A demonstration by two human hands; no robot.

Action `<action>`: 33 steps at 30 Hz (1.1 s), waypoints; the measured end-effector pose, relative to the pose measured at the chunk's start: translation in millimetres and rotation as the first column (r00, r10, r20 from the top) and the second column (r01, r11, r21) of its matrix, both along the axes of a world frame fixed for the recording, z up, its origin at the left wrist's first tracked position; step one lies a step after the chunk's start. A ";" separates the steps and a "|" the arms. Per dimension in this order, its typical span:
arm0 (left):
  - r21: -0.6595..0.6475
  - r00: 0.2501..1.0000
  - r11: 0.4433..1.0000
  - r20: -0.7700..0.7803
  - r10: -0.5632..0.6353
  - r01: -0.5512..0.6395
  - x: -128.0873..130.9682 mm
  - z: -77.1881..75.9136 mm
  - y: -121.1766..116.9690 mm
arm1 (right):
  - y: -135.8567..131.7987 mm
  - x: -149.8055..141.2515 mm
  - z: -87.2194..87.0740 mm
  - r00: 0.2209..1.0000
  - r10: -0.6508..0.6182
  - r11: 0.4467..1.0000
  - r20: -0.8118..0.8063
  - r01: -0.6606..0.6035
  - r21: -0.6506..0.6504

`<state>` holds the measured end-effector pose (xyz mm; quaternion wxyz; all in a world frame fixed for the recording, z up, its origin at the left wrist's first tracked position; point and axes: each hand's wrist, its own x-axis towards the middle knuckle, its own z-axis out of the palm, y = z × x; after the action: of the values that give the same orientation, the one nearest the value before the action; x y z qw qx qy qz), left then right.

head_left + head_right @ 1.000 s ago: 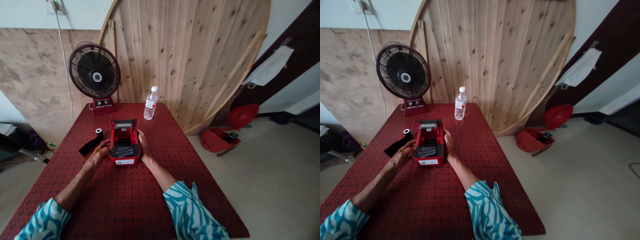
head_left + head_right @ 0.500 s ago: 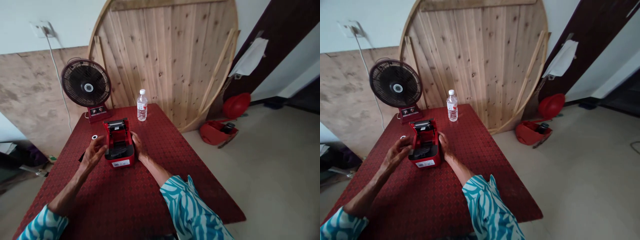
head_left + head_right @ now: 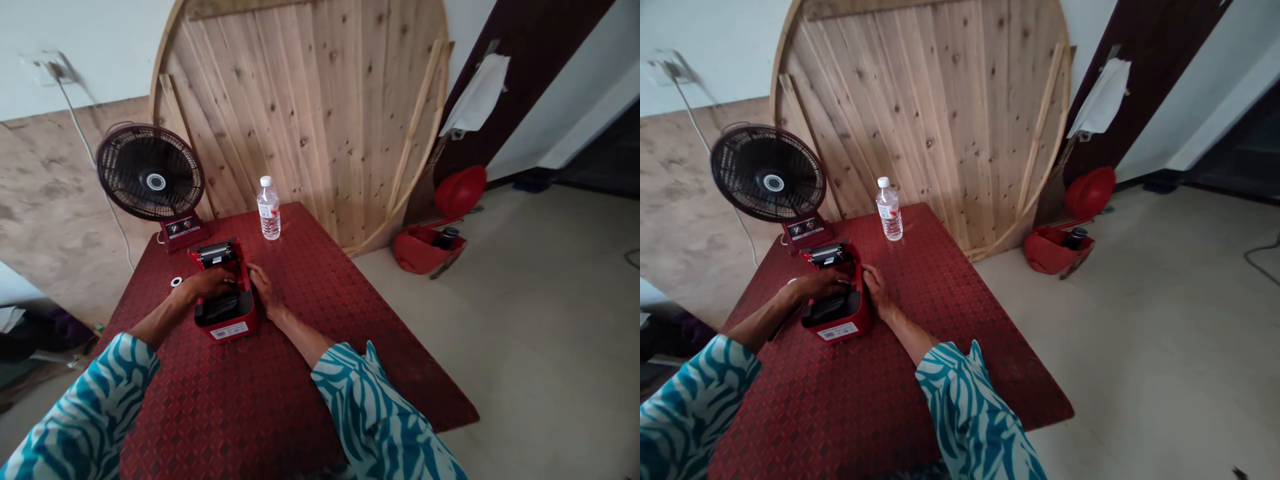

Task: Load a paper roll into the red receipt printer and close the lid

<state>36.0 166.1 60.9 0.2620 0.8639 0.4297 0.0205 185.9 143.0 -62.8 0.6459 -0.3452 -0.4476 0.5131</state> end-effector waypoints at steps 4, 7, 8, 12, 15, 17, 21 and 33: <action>0.003 1.000 1.000 -0.022 -0.017 0.017 -2.7 -0.7 -3.6 | -0.5 0.2 0.0 1.000 0.011 1.000 -0.003 -0.011 -0.004; 0.053 1.000 0.999 -0.027 0.001 0.001 -3.6 -1.8 -5.5 | 0.7 -0.6 -2.3 1.000 0.020 1.000 -0.019 -0.021 -0.010; 0.076 1.000 0.997 -0.024 0.013 -0.011 -4.2 -0.7 -7.4 | 1.1 -0.7 -3.0 1.000 0.019 1.000 -0.024 -0.019 -0.012; 0.172 0.999 0.984 0.024 0.039 -0.043 -13.1 16.3 -28.6 | 1.7 0.2 -4.2 0.999 0.023 1.000 -0.042 -0.024 -0.013; 0.265 0.993 0.961 0.101 0.056 -0.081 -32.4 40.1 -56.1 | 1.2 1.4 -4.8 0.998 0.040 0.999 -0.045 -0.041 -0.014; 0.313 0.973 0.930 0.183 0.140 -0.193 -53.5 56.7 -74.7 | 1.1 2.0 -5.9 0.998 0.046 0.999 -0.037 -0.047 -0.023; 0.146 0.800 0.822 0.373 0.470 -0.551 -110.5 78.6 -100.7 | 1.8 2.9 -9.2 0.998 0.049 0.998 -0.041 -0.051 -0.041; -0.021 0.642 0.729 0.456 0.616 -0.684 -197.6 -22.3 -49.0 | 2.7 6.4 -10.8 0.999 0.011 0.998 0.050 -0.009 -0.054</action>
<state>-161.6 117.1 38.7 0.2582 0.6409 0.6393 0.3375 192.4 145.7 -73.6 0.6222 -0.3732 -0.4515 0.5194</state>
